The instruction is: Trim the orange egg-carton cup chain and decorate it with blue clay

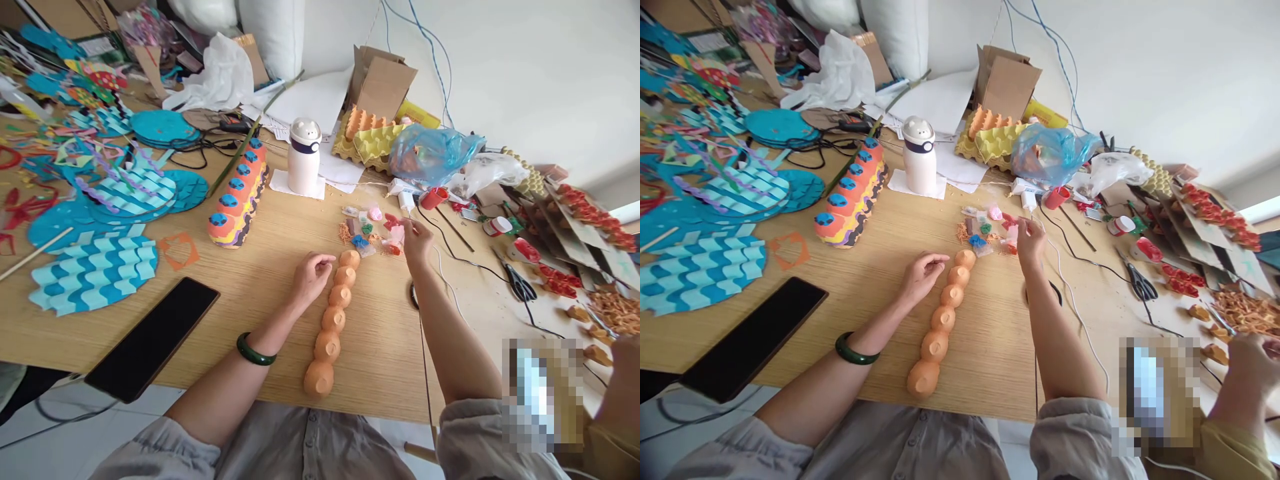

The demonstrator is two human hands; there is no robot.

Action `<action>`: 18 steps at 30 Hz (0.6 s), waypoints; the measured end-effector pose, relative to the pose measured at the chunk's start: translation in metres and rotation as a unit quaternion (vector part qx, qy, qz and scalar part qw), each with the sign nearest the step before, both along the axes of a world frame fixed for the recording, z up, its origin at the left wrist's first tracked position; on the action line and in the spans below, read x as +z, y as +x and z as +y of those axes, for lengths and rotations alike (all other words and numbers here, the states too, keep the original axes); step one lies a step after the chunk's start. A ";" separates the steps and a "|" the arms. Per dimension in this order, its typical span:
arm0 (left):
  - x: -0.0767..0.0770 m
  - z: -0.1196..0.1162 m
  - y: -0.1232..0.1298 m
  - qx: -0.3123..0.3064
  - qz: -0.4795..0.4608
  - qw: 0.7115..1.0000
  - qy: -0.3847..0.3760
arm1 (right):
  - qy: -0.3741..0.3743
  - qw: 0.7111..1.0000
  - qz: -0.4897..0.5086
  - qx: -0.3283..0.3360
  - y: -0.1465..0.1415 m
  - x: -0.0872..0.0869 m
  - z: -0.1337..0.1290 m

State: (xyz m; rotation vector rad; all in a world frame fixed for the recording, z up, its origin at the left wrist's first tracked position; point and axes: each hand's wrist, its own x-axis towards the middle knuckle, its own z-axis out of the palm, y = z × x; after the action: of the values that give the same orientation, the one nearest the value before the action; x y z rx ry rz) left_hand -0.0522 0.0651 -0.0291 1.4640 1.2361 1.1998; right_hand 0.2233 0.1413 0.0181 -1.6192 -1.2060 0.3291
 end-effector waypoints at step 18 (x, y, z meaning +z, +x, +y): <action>0.004 0.001 -0.006 0.002 -0.021 1.000 0.004 | -0.086 0.961 0.258 0.046 -0.054 -0.026 -0.164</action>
State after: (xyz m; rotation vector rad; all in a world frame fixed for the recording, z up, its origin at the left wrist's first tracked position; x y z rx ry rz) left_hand -0.0583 0.0663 -0.0255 1.4361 1.2079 1.2328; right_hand 0.1689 -0.0230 -0.0080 -1.4951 -0.8659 0.8785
